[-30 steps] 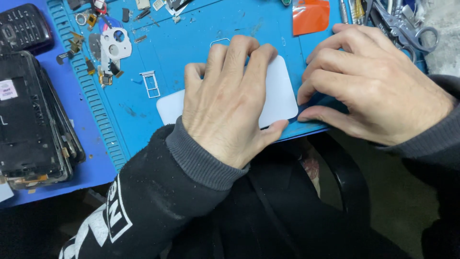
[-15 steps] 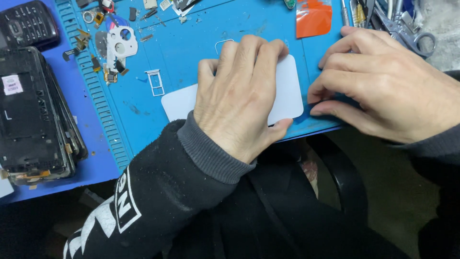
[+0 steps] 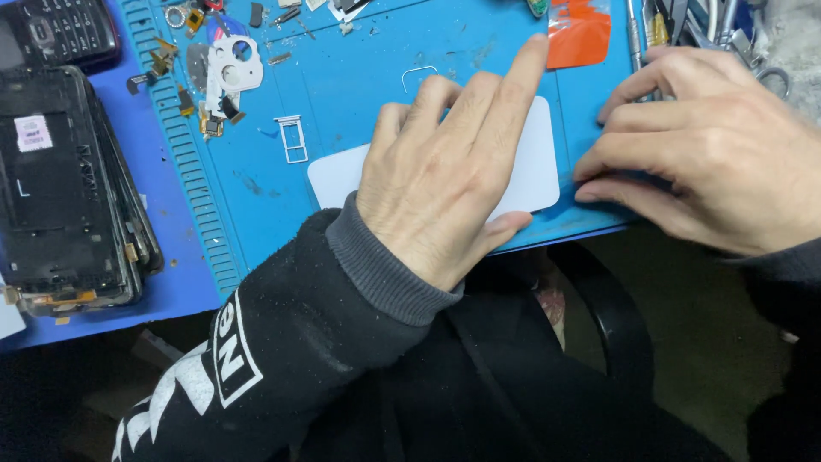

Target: Opening the back cover of a smartphone and unscrewing internal components for repair.

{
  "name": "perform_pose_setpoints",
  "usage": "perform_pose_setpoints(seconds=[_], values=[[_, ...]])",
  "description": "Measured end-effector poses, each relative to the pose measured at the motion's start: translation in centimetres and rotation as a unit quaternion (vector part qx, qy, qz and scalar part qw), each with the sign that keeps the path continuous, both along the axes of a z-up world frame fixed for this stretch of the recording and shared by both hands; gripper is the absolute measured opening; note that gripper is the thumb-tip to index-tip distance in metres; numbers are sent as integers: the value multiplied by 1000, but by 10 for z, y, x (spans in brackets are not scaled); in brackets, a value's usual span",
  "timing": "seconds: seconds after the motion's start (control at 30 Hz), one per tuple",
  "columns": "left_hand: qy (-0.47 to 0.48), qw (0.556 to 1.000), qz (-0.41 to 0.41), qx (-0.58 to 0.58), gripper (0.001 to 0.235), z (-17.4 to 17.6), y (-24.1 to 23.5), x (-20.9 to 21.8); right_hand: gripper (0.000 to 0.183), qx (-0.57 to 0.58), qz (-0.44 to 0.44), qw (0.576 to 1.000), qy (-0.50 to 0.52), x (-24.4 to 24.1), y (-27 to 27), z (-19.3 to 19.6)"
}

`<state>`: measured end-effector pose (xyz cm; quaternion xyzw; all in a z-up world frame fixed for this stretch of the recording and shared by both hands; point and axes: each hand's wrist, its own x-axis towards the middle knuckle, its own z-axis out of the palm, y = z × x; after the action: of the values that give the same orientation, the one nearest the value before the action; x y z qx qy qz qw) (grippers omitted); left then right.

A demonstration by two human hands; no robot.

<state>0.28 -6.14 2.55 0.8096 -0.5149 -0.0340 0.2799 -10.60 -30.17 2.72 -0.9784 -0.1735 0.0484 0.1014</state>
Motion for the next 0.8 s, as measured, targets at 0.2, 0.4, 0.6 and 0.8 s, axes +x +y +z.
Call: perform_pose_setpoints(seconds=[0.2, 0.4, 0.6, 0.8], values=[[-42, 999, -12, 10, 104, 1, 2, 3, 23, -62, -18, 998, 28, -7, 0, 6], [-21, 1000, -8, 4, 101, -2, 5, -1, 25, -50, -95, 993, 47, -24, -35, -6], [9, 999, 3, -42, 114, -8, 10, -4, 52, 147, -49, 986, -67, -32, -50, -38], [9, 997, 32, -71, 114, -27, 6, -11, 74, 328, -231, 916, 21, 15, 48, 5]])
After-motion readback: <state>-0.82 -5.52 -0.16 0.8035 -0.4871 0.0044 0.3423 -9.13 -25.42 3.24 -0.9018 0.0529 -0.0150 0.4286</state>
